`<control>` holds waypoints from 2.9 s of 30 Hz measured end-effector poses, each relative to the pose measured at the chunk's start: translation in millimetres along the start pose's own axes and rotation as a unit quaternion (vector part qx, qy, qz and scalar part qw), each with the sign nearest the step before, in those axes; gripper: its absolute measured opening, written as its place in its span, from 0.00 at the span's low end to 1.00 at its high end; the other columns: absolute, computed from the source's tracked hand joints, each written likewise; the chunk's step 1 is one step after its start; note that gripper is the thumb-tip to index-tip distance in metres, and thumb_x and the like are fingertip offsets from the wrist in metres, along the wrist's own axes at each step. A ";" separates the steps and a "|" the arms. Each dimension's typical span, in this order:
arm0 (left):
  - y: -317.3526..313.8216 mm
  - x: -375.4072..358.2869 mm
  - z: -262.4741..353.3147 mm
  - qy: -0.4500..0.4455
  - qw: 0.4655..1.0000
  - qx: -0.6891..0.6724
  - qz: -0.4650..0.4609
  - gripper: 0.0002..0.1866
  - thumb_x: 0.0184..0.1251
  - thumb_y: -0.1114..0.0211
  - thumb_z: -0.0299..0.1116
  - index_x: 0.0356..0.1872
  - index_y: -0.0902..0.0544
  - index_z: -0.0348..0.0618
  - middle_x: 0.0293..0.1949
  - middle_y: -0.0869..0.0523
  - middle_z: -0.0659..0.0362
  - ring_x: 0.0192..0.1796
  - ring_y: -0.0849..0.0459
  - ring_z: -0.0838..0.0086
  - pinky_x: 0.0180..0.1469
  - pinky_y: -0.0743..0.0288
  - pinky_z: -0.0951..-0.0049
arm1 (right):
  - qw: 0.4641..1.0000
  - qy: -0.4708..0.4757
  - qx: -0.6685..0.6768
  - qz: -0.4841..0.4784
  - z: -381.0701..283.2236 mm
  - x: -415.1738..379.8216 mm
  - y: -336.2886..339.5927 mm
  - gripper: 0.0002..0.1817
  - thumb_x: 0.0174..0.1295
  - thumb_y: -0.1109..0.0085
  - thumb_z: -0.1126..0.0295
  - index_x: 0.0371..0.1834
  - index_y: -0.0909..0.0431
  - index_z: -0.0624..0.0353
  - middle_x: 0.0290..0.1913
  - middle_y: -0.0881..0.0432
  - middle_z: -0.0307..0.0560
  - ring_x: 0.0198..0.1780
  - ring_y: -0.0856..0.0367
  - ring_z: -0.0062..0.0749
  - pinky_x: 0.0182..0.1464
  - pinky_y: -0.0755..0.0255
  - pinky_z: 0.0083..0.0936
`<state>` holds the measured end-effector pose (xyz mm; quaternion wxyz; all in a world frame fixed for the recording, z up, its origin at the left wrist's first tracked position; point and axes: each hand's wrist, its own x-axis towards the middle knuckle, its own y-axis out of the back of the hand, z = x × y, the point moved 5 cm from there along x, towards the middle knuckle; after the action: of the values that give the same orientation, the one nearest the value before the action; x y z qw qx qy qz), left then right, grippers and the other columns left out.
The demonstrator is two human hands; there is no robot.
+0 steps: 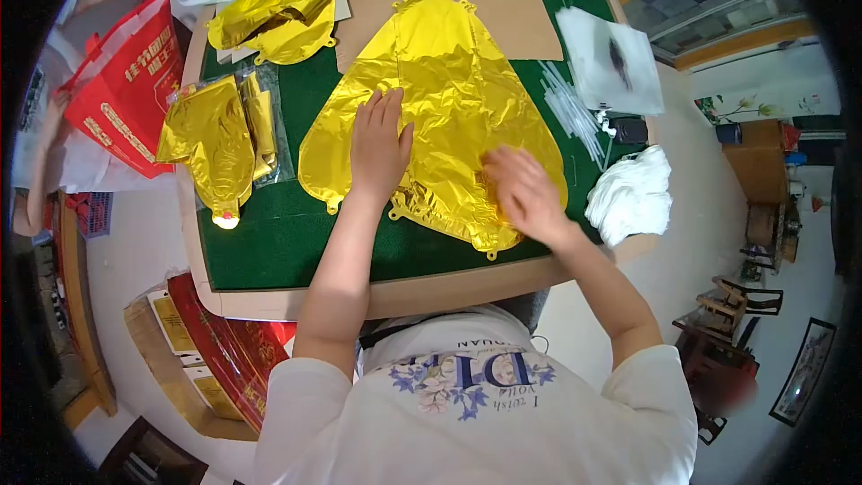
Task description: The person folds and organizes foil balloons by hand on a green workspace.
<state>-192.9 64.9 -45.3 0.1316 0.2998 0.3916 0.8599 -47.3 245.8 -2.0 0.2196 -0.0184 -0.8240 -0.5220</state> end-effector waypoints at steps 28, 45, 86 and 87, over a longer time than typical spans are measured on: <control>1.5 -0.9 2.6 -0.015 1.000 0.010 0.022 0.18 0.66 0.44 0.27 0.58 0.26 0.38 0.59 0.24 0.48 0.65 0.32 0.53 0.67 0.38 0.57 | 0.955 -0.239 0.096 0.146 89.4 69.0 -10.4 0.09 0.63 0.43 0.71 0.43 0.19 0.61 0.38 0.17 0.48 0.40 0.19 0.38 0.45 0.26 0.30; -2.4 -0.4 0.5 0.004 1.000 -0.001 0.015 0.16 0.63 0.41 0.28 0.53 0.21 0.40 0.60 0.25 0.50 0.67 0.33 0.56 0.70 0.42 0.52 | 0.804 -0.521 0.285 -0.015 150.7 126.0 -55.8 0.11 0.58 0.37 0.66 0.22 0.25 0.57 0.19 0.26 0.35 0.16 0.33 0.20 0.17 0.40 0.19; 0.5 -0.9 4.7 -0.016 0.999 0.013 0.032 0.14 0.66 0.41 0.29 0.52 0.20 0.40 0.58 0.23 0.48 0.64 0.30 0.52 0.66 0.38 0.56 | 0.991 -0.081 -0.066 0.079 93.1 23.6 -4.7 0.15 0.63 0.46 0.75 0.53 0.22 0.60 0.57 0.22 0.52 0.59 0.26 0.48 0.61 0.33 0.37; 0.9 -0.7 4.7 -0.016 0.999 0.013 0.034 0.14 0.66 0.41 0.29 0.52 0.20 0.40 0.57 0.23 0.48 0.64 0.30 0.52 0.66 0.38 0.56 | 0.992 -0.082 -0.065 0.078 93.2 23.4 -5.1 0.15 0.62 0.46 0.75 0.53 0.22 0.60 0.57 0.22 0.52 0.59 0.26 0.48 0.61 0.33 0.37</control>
<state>-189.5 66.7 -42.5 0.1049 0.3283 0.3902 0.8538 -101.7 319.8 -30.8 0.1900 -0.1392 -0.7996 -0.5525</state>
